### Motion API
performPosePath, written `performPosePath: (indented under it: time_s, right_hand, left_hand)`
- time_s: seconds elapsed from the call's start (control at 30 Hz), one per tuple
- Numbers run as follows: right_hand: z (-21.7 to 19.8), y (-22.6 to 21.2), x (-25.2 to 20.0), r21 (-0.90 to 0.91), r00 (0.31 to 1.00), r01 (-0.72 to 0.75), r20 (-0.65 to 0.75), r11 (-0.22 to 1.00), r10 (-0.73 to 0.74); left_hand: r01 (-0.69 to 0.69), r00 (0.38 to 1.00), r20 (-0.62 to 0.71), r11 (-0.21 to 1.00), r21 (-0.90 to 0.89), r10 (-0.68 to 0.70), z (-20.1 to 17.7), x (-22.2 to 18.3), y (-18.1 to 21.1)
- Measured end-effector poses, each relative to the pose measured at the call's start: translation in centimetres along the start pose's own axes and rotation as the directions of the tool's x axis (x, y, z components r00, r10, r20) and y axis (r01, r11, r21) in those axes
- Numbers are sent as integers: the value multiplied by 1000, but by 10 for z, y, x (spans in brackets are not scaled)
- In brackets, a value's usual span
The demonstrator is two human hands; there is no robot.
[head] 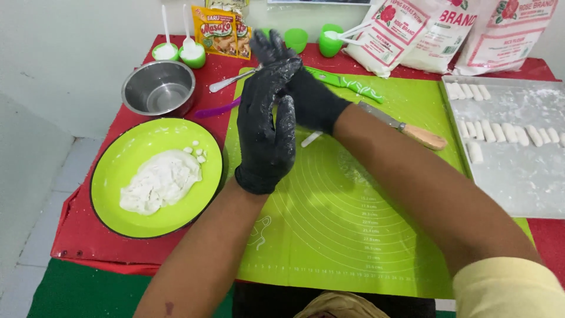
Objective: The person rolls a piece of dough into a long cylinder on a silicone mat and then uses a spatula to cut it into small, uniform segments.
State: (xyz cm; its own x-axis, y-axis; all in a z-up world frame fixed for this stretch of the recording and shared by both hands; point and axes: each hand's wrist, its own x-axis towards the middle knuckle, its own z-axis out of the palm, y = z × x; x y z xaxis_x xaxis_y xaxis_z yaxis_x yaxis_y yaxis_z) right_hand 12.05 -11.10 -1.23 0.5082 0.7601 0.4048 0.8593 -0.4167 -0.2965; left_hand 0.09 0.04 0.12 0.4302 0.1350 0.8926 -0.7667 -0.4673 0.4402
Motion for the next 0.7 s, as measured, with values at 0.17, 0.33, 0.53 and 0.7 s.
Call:
performPosePath:
  time_s: [0.17, 0.33, 0.53, 0.7]
  right_hand:
    - [-15, -16, -42, 138, 1000, -11, 12, 990, 10]
    - [-24, -33, -124, -214, 941, 144, 332, 966, -66]
    - [-90, -90, -212, -140, 946, 109, 318, 984, -60]
    - [-111, -110, -266, -271, 978, 77, 206, 959, -21]
  left_hand:
    - [23, 999, 30, 999, 49, -24, -3, -3, 2]
    - [10, 997, 72, 999, -32, -8, -2, -1, 7]
    - [-16, 994, 104, 1000, -21, 18, -4, 4, 13]
    - [-52, 995, 80, 999, 10, 51, -1, 3, 10]
